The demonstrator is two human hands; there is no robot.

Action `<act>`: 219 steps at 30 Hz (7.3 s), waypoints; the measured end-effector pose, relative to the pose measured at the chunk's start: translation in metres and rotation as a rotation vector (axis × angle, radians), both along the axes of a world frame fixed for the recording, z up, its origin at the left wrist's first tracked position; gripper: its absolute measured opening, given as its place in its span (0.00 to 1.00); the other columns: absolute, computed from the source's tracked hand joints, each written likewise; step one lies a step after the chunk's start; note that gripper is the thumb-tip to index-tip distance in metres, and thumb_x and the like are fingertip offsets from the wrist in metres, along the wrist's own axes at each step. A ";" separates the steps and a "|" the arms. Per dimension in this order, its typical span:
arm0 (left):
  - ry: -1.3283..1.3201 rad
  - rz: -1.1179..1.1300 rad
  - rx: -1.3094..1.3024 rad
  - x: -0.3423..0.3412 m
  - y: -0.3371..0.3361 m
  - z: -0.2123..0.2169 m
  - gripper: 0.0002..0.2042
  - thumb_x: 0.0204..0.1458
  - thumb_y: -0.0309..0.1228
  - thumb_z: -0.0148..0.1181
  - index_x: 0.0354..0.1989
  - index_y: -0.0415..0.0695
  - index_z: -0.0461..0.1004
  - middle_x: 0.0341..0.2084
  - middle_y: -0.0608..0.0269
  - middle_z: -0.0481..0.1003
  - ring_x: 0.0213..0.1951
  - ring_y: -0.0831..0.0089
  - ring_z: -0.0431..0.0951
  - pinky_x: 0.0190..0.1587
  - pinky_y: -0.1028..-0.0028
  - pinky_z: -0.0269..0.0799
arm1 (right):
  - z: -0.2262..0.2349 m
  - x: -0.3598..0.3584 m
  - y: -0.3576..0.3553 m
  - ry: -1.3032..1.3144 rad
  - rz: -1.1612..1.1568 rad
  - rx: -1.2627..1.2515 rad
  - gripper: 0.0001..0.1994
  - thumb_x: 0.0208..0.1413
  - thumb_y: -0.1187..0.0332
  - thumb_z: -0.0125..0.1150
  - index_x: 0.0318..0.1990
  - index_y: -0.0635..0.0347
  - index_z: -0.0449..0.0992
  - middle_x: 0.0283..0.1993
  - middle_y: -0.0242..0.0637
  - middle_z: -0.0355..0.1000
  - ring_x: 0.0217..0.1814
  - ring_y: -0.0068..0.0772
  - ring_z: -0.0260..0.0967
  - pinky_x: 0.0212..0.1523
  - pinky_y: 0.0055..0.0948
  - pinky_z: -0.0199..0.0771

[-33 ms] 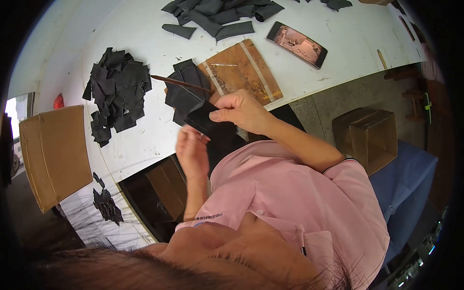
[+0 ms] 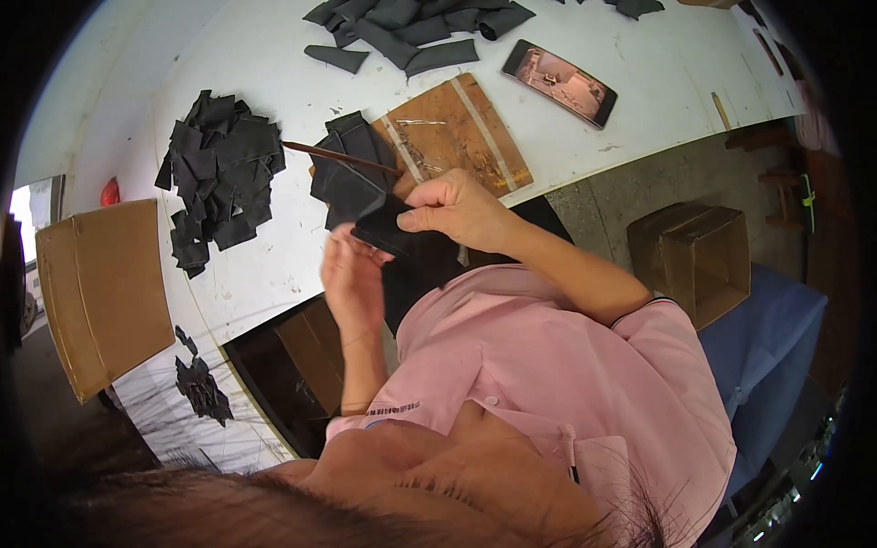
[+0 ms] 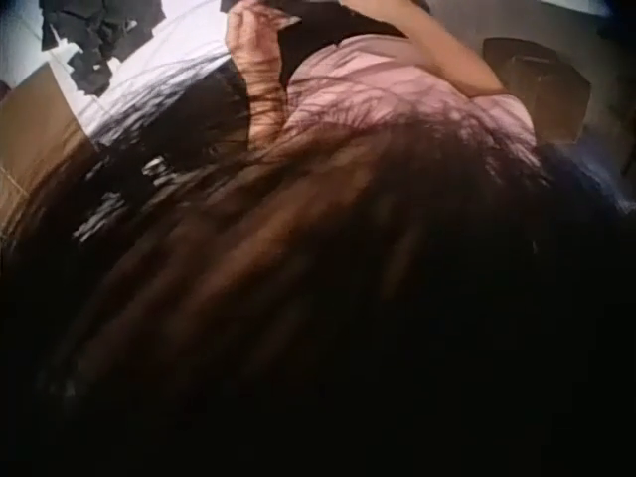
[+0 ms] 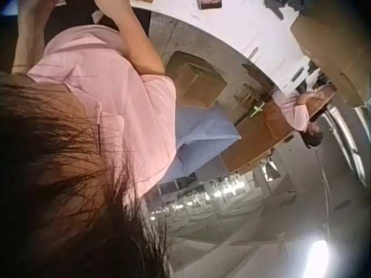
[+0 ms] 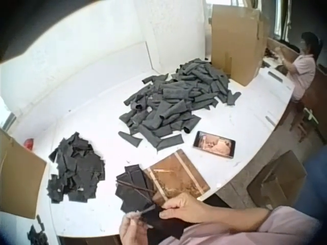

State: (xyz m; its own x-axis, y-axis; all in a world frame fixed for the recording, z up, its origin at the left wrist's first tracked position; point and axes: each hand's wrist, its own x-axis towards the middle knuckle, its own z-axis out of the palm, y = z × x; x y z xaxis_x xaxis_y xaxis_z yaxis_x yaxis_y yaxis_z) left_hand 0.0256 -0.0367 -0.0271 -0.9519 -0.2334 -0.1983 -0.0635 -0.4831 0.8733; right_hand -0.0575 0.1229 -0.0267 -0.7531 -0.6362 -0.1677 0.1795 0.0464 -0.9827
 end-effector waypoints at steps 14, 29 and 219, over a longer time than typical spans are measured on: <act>-0.168 -0.588 -0.416 -0.033 -0.012 0.038 0.04 0.43 0.22 0.56 0.28 0.37 0.71 0.18 0.71 0.69 0.19 0.88 0.64 0.22 0.88 0.57 | 0.008 -0.009 0.019 0.255 0.326 0.176 0.09 0.43 0.69 0.56 0.21 0.67 0.69 0.13 0.33 0.59 0.17 0.20 0.54 0.20 0.23 0.54; -0.140 0.159 -0.297 -0.002 0.012 0.006 0.01 0.44 0.20 0.53 0.24 0.37 0.69 0.15 0.66 0.68 0.14 0.81 0.66 0.15 0.83 0.64 | 0.001 0.006 0.025 0.574 -0.439 0.255 0.06 0.42 0.70 0.57 0.22 0.64 0.70 0.20 0.37 0.65 0.21 0.30 0.63 0.22 0.26 0.60; 0.392 0.087 -0.657 -0.088 0.001 0.061 0.06 0.46 0.24 0.54 0.31 0.35 0.71 0.24 0.66 0.71 0.28 0.83 0.68 0.33 0.85 0.63 | 0.023 -0.061 -0.032 0.823 0.013 0.317 0.19 0.49 0.57 0.50 0.18 0.67 0.69 0.17 0.49 0.65 0.22 0.48 0.65 0.25 0.38 0.62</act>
